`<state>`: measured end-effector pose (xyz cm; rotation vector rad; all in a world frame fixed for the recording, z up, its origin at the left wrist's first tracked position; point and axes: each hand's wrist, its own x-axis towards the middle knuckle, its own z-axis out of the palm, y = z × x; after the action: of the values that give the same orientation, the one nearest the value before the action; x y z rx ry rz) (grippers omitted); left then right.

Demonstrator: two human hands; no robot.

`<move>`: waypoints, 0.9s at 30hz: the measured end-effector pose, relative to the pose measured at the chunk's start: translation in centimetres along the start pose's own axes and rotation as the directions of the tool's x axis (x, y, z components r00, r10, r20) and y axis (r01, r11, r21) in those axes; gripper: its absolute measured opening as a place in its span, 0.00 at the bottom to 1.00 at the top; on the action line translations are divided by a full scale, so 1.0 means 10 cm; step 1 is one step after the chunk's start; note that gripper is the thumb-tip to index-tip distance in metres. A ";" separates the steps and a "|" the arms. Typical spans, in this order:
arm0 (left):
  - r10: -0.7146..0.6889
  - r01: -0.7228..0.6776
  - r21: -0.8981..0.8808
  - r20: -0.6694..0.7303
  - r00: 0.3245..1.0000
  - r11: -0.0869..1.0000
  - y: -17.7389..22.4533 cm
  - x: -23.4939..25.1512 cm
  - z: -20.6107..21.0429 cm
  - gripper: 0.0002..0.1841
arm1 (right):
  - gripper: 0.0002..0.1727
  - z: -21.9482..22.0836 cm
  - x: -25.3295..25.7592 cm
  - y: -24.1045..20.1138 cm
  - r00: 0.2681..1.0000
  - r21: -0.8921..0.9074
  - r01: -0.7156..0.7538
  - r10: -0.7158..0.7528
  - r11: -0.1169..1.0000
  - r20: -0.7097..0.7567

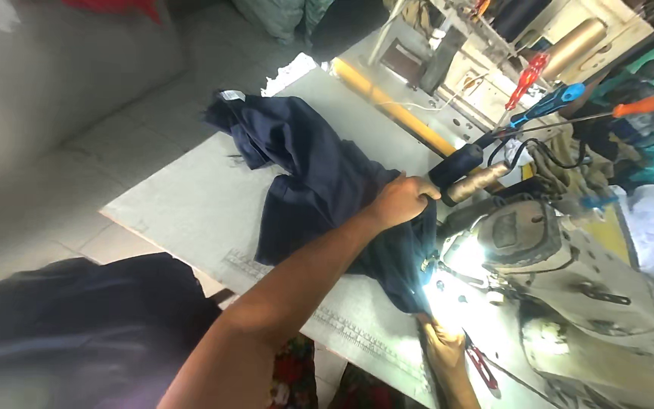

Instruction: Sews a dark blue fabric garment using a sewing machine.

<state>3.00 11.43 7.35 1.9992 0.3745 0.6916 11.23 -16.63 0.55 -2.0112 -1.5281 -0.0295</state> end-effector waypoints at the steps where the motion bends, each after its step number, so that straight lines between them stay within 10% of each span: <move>1: -0.057 0.058 -0.063 0.014 0.998 0.996 0.02 0.01 -0.02 0.18 | 0.15 0.00 0.00 0.00 1.000 0.002 -0.003 0.003 1.000 -0.002; 27: -0.330 0.329 -0.080 0.006 0.944 0.941 -0.29 0.22 0.02 0.19 | 0.13 -0.01 -0.02 0.01 0.999 0.025 -0.032 0.032 0.999 0.012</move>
<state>4.92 13.83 5.48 1.8002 0.6586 0.4932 11.32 -16.82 0.51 -2.0189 -1.4964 0.0145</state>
